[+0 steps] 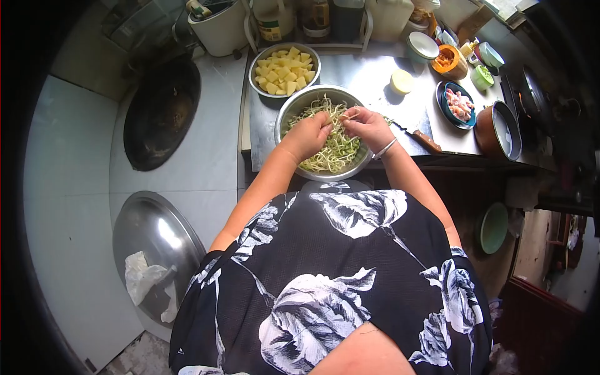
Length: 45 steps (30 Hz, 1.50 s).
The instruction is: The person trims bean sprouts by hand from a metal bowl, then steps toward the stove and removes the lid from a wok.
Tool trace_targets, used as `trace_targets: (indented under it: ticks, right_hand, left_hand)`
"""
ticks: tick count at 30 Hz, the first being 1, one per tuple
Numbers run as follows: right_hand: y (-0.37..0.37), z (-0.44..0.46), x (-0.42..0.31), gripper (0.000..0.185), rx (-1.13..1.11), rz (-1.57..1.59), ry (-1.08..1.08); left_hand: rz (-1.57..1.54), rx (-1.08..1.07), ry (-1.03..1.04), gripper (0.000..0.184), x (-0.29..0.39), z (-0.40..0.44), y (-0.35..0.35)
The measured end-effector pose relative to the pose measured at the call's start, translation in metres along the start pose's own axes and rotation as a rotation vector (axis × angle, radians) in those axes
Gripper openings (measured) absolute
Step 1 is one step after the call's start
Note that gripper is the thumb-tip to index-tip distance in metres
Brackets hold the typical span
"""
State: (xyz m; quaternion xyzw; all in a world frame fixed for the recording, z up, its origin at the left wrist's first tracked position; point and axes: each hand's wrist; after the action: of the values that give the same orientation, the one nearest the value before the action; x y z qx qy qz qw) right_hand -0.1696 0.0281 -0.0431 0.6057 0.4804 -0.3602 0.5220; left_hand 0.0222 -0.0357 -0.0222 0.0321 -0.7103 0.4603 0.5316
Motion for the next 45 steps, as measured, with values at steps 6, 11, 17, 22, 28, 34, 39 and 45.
trace_targets:
  ticks: [6,11,17,22,28,34,39,45]
  right_hand:
    - [-0.002,0.000,0.011,0.014,0.008,0.025,-0.072]
    - [-0.003,-0.002,0.011,0.017,0.043,0.040,-0.043]
    - [0.004,-0.006,0.011,0.017,0.083,0.077,-0.029]
    - [0.015,-0.010,0.020,0.019,0.141,0.173,-0.068]
    - [0.006,-0.015,0.020,0.021,0.114,0.209,0.038]
    - [0.000,-0.018,0.024,0.018,0.116,0.184,0.047]
    - [0.002,-0.016,0.025,0.018,0.126,0.256,0.081]
    - [0.004,-0.015,0.026,0.018,0.092,0.305,0.098]
  left_hand:
    - [-0.033,-0.059,0.041,0.015,0.000,0.001,-0.001]
    - [-0.018,-0.109,0.026,0.014,-0.004,0.003,-0.002]
    - [-0.080,-0.159,-0.022,0.015,0.001,0.001,0.001]
    - [-0.041,-0.176,-0.066,0.018,0.003,-0.001,0.006]
    - [0.035,-0.188,-0.073,0.017,-0.002,0.004,0.002]
    - [-0.074,-0.150,-0.115,0.017,-0.007,0.007,-0.003]
    - [-0.106,-0.099,-0.092,0.015,-0.010,0.009,-0.003]
    - [-0.139,-0.136,-0.131,0.014,0.004,0.006,-0.008]
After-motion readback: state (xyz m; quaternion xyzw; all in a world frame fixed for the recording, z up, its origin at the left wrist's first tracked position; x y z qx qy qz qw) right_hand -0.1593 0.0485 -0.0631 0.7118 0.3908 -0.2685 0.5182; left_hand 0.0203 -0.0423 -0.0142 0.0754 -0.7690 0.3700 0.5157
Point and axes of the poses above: each hand's wrist, its own z-axis towards the middle knuckle, its own y-axis out of the palm, x = y × z, and after that the axes turned 2 degrees about y, right-handed
